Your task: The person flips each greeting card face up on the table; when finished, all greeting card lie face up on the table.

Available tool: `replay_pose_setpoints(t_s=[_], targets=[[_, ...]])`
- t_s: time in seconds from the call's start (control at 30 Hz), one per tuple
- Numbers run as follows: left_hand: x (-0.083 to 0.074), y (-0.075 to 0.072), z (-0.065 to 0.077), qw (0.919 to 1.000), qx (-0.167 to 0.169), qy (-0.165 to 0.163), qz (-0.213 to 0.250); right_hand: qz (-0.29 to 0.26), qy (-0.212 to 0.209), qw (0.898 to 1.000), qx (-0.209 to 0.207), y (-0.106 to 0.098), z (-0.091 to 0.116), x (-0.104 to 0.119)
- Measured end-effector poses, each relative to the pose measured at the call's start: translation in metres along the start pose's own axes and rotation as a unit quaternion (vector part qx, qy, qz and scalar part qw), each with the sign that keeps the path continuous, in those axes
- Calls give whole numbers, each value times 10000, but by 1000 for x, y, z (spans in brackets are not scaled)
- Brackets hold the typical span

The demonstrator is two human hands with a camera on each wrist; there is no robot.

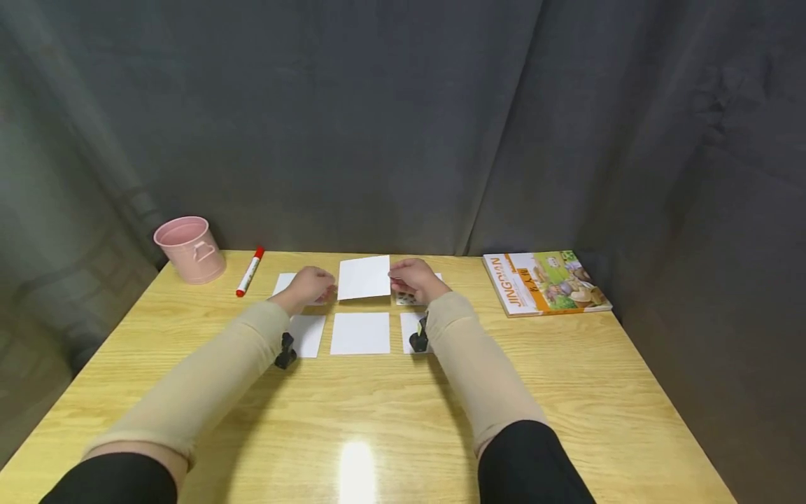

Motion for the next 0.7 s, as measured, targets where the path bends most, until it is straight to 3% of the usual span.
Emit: replay_pose_setpoints(t_s=[0.1,0.33,0.57,0.7], targets=[[-1,3,-1,9991,-40,-4,430,-74,40,10000,13,0,1,0],[1,7,-3,9985,-176,-190,482,-74,20,9999,105,2,1,-1],[0,2,-1,9992,-116,-121,357,803,-183,9966,29,1,6,0],[-1,-1,-3,9975,-246,-188,643,746,-109,9971,67,0,6,1]])
Point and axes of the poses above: each hand's wrist, its own z-axis away from the middle knuckle, its own y-axis out of the palm, x = y × z, the point moved 4 cm from there along -z, towards the middle knuckle, and after that the axes turned 13 degrees about y, right-handed, at the moved point
